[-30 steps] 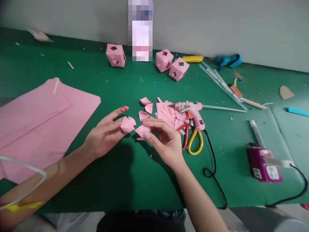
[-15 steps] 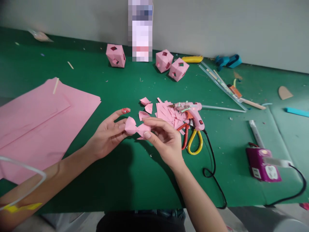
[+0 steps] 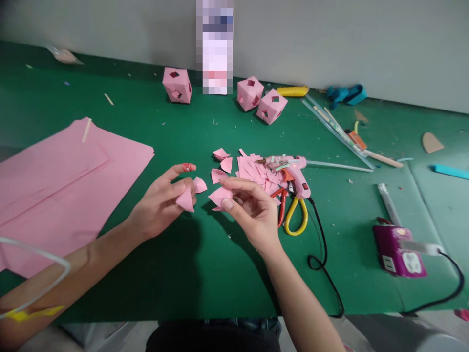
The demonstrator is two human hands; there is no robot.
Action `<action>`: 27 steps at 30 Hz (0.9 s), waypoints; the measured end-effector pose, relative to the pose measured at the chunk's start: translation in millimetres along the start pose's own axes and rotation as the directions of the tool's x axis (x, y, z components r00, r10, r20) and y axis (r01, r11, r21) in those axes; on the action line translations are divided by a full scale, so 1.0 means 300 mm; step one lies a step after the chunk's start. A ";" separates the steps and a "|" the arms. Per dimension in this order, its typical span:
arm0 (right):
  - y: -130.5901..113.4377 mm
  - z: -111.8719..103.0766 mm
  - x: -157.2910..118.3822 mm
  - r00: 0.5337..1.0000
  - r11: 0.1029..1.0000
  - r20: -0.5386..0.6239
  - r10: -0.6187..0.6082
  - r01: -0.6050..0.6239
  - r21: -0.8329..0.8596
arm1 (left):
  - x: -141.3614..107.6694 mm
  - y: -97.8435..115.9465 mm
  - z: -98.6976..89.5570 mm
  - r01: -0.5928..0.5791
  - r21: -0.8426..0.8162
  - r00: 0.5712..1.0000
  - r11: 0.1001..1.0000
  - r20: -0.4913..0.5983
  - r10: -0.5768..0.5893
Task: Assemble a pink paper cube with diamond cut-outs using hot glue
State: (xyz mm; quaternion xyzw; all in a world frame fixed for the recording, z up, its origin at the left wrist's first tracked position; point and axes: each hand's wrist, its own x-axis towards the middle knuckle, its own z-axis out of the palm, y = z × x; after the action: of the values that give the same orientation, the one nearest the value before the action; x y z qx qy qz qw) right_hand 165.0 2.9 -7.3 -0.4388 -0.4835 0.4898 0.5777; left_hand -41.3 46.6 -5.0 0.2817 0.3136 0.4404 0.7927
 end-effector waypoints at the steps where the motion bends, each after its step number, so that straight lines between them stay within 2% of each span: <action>1: -0.001 0.001 -0.002 1.000 1.000 0.013 0.012 -0.012 0.002 | 0.000 -0.002 -0.002 -0.009 0.033 1.000 0.999 0.015 0.009; 5: -0.004 0.010 -0.008 0.996 0.998 0.079 0.048 -0.052 0.042 | -0.004 -0.011 0.004 0.015 0.128 0.999 0.992 0.034 -0.019; 10: -0.001 0.022 -0.010 0.989 0.992 0.129 0.067 -0.081 0.101 | -0.007 -0.012 0.018 0.087 0.113 0.995 0.990 0.030 -0.091; 14: 0.001 0.011 -0.002 0.997 0.998 0.074 0.033 -0.036 0.046 | -0.002 -0.009 0.012 0.084 0.068 0.996 0.994 0.035 -0.086; 19: -0.004 -0.008 0.011 0.999 0.999 0.005 -0.032 0.032 -0.012 | 0.004 -0.004 -0.002 0.049 0.148 0.999 0.988 0.008 -0.051; 23: -0.010 -0.012 0.011 0.999 0.998 -0.011 -0.052 0.051 -0.028 | 0.004 0.002 -0.017 0.056 0.160 0.995 0.985 0.067 -0.068; 27: -0.014 -0.012 0.002 1.000 0.999 0.011 -0.019 0.020 -0.050 | 0.000 0.003 -0.026 0.043 0.178 0.984 0.983 0.161 -0.072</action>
State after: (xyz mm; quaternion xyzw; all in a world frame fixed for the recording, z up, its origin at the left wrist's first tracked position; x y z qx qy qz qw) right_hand 169.1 2.8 -3.6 -0.4457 -0.5028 0.4742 0.5689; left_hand -47.6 48.2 -9.5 0.3762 0.2915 0.3632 0.8010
